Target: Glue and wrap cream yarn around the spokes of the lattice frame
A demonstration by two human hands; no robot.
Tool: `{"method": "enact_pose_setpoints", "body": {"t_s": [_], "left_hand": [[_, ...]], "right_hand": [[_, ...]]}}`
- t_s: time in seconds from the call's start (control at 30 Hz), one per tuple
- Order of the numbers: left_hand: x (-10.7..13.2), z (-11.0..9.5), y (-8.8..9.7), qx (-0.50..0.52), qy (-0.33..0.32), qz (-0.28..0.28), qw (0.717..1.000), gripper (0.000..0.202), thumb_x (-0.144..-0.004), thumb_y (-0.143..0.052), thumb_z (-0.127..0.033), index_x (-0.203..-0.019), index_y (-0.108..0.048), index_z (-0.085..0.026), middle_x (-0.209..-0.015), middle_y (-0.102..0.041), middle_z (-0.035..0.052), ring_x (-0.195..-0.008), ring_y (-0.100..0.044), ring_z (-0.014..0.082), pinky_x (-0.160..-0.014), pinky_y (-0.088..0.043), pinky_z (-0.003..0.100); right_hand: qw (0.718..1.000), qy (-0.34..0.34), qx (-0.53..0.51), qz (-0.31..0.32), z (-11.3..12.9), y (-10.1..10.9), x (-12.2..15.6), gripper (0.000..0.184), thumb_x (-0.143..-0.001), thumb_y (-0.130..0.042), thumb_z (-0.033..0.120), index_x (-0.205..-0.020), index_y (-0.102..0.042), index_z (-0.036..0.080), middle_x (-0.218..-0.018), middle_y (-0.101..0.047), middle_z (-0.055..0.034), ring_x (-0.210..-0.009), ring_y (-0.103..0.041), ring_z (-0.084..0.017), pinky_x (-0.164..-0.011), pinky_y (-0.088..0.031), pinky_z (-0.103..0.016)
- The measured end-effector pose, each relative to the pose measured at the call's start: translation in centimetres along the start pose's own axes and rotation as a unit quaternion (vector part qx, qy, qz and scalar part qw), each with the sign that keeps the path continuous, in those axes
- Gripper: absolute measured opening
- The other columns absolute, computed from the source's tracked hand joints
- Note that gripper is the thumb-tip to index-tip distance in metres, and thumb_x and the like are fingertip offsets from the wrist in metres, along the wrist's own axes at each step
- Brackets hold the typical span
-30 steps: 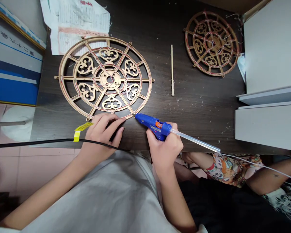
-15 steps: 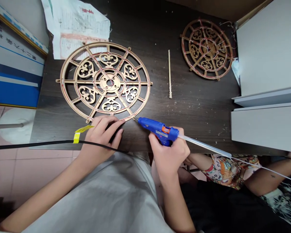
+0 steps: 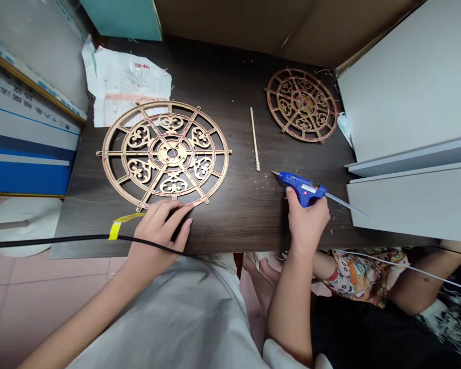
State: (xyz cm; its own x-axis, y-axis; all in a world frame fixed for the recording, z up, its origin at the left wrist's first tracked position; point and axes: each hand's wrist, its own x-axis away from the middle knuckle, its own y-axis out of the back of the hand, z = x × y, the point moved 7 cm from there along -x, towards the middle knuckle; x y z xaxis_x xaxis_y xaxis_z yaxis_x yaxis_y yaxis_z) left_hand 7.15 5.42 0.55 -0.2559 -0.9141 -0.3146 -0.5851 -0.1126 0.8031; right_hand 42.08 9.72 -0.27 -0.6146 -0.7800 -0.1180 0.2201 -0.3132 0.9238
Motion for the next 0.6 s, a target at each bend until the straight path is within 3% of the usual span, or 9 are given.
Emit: {"method": "enact_pose_setpoints", "body": {"t_s": [0.1,0.3,0.4,0.5,0.53,0.6], "left_hand": [[-0.3,0.2,0.2,-0.012,-0.004,0.004,1.000,0.030,-0.094,-0.058,-0.014,-0.124,-0.064,-0.014,-0.114,-0.066,0.0136,-0.108,-0.059,0.0271,-0.097,-0.053,0.043],[-1.2,0.9,0.9,-0.039,-0.017,0.000,0.999,0.028,-0.094,-0.060,-0.015,-0.122,-0.065,-0.013,-0.112,-0.066,0.0125,-0.106,-0.059,0.0260,-0.095,-0.053,0.040],[-1.3,1.2,1.0,-0.034,-0.016,-0.005,0.999,0.028,-0.094,-0.061,-0.014,-0.121,-0.066,-0.011,-0.112,-0.066,0.0119,-0.107,-0.058,0.0260,-0.098,-0.052,0.040],[-1.2,1.3,0.9,-0.032,-0.014,-0.010,0.999,0.028,-0.093,-0.062,-0.014,-0.121,-0.067,-0.011,-0.111,-0.065,0.0119,-0.107,-0.058,0.0263,-0.097,-0.052,0.041],[-1.2,1.3,0.9,-0.033,-0.014,-0.011,0.999,0.028,-0.093,-0.062,-0.013,-0.120,-0.067,-0.011,-0.111,-0.065,0.0121,-0.106,-0.058,0.0265,-0.097,-0.052,0.041],[-1.2,1.2,0.8,-0.033,-0.016,-0.011,0.999,0.027,-0.093,-0.062,-0.013,-0.119,-0.067,-0.011,-0.110,-0.065,0.0124,-0.105,-0.058,0.0264,-0.096,-0.053,0.041]], "right_hand": [[0.996,-0.042,0.072,-0.021,0.2,1.0,-0.6,0.065,-0.074,-0.069,0.067,-0.103,-0.071,0.009,-0.093,-0.070,-0.0206,-0.088,-0.065,-0.038,-0.087,-0.050,-0.053],[0.990,-0.022,0.128,0.059,1.2,2.1,0.2,0.068,-0.080,-0.065,0.072,-0.108,-0.074,0.011,-0.094,-0.072,-0.0197,-0.088,-0.067,-0.038,-0.084,-0.051,-0.051],[0.992,0.007,0.126,0.027,2.3,3.4,1.5,0.062,-0.083,-0.066,0.066,-0.113,-0.074,0.012,-0.100,-0.072,-0.0190,-0.093,-0.067,-0.039,-0.087,-0.051,-0.052],[0.991,0.121,0.016,-0.063,5.9,4.7,3.7,0.040,-0.089,-0.066,0.047,-0.113,-0.073,0.016,-0.104,-0.072,-0.0132,-0.091,-0.067,-0.030,-0.089,-0.052,-0.046],[0.981,0.180,-0.048,-0.057,7.6,4.4,4.6,0.031,-0.092,-0.064,0.041,-0.109,-0.073,0.017,-0.102,-0.071,-0.0099,-0.087,-0.067,-0.025,-0.087,-0.053,-0.041],[0.940,0.303,-0.153,0.038,11.2,2.7,6.7,0.020,-0.096,-0.058,0.029,-0.105,-0.072,0.018,-0.100,-0.070,-0.0069,-0.086,-0.065,-0.020,-0.080,-0.054,-0.033]]}}
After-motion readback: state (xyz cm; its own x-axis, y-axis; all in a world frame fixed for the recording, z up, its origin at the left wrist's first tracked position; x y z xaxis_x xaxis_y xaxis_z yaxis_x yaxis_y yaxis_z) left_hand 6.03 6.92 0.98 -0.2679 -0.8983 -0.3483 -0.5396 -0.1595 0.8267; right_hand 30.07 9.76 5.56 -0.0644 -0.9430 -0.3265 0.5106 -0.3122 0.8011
